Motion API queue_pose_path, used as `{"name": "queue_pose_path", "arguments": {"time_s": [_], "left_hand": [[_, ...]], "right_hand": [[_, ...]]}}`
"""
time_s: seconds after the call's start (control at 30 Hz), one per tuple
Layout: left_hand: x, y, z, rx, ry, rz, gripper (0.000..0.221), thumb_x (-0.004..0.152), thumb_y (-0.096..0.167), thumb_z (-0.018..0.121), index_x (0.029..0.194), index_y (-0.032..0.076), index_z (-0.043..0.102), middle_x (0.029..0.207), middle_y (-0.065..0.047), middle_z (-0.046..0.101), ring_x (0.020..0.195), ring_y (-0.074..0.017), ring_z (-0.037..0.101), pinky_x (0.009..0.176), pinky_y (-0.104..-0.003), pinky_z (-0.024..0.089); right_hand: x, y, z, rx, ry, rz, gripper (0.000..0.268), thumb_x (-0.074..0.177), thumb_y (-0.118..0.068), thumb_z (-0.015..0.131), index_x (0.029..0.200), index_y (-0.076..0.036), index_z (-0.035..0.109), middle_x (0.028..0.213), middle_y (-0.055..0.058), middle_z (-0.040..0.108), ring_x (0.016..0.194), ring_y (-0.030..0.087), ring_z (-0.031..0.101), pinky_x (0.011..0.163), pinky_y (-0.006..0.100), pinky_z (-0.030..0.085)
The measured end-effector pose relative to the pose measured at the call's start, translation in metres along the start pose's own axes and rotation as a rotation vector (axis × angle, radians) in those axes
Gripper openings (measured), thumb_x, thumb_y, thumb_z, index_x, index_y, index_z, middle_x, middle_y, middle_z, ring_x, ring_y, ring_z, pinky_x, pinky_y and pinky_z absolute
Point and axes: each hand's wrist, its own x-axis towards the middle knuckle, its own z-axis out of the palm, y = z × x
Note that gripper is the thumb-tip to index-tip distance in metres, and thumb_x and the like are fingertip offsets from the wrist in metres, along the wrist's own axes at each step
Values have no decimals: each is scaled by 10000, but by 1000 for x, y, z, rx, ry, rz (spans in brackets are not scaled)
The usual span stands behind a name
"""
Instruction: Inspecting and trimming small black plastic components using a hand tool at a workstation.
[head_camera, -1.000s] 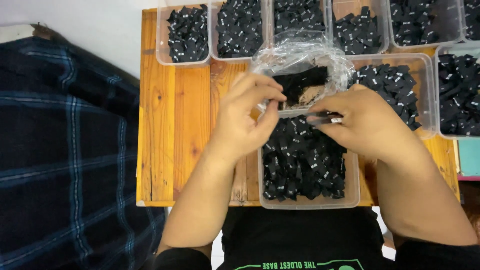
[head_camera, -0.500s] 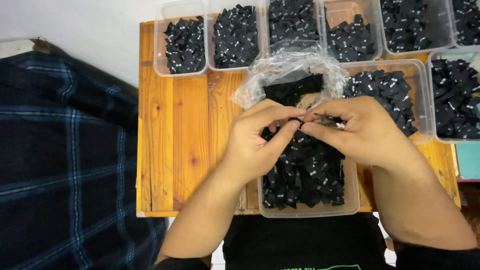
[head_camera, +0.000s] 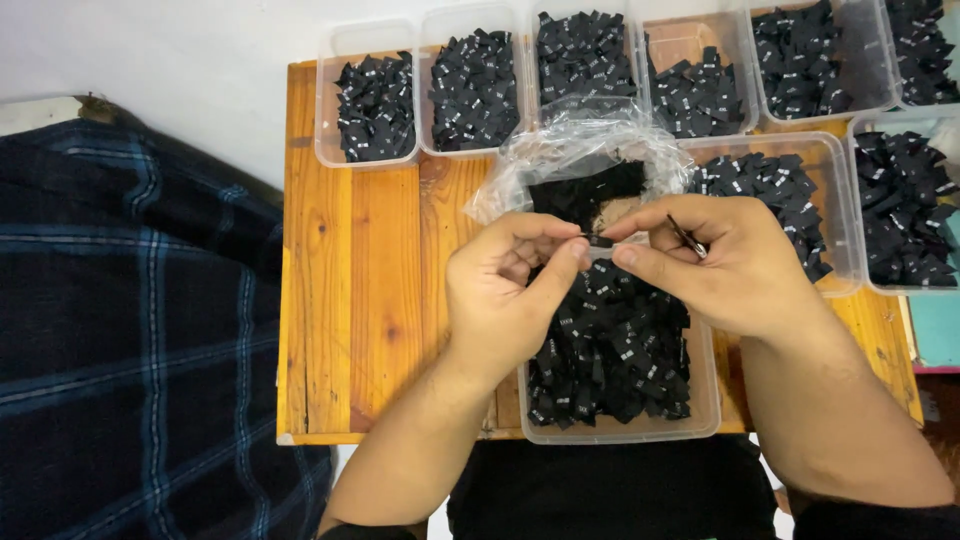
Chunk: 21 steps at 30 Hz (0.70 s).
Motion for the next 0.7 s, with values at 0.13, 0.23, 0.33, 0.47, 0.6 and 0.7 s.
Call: {"name": "queue_pose_path", "arguments": {"time_s": [0.13, 0.23, 0.33, 0.47, 0.6, 0.7], "left_hand": [[0, 7, 2, 96, -11, 10, 111, 914, 0, 746, 1011, 39, 708, 918, -77, 732, 855, -138, 717, 821, -239, 620], [4, 16, 3, 136, -30, 20, 118, 923, 25, 742, 1031, 51, 700, 949, -63, 728, 885, -136, 713, 852, -241, 618], [12, 30, 4, 426, -181, 4, 314, 952, 235, 687, 1252, 144, 668, 1149, -32, 730, 1002, -133, 696, 855, -257, 578], [19, 35, 10, 495, -242, 80, 128, 959, 170, 692, 1066, 119, 741, 964, -27, 747, 834, -131, 672, 730, -253, 551], [22, 32, 16, 415, -175, -113, 94, 919, 123, 716, 995, 112, 771, 929, -24, 778, 814, -103, 719, 739, -227, 592], [19, 26, 15, 331, -155, -175, 85, 932, 116, 714, 995, 100, 768, 836, -10, 769, 740, -76, 700, 691, -216, 574]], "right_hand": [[-1, 1, 1, 0, 58, 3, 54, 929, -173, 772, 920, -123, 791, 592, -18, 557, 552, 96, 420, 577, 269, 382], [0, 3, 0, -24, 78, -6, 33, 914, -154, 779, 886, -137, 778, 630, -41, 561, 573, 78, 410, 597, 238, 380], [-1, 5, -2, -20, 85, -15, 45, 921, -156, 765, 878, -143, 760, 603, -55, 504, 578, 72, 399, 612, 243, 365], [1, 8, -6, -33, 64, -39, 58, 929, -166, 757, 896, -121, 770, 601, -38, 510, 573, 82, 408, 589, 247, 364], [2, 10, -7, -33, 92, -73, 43, 929, -161, 755, 912, -125, 773, 578, -43, 502, 564, 82, 396, 590, 251, 357], [2, 10, -7, -33, 113, -73, 61, 955, -163, 744, 923, -121, 774, 634, -34, 582, 590, 80, 442, 603, 242, 381]]}}
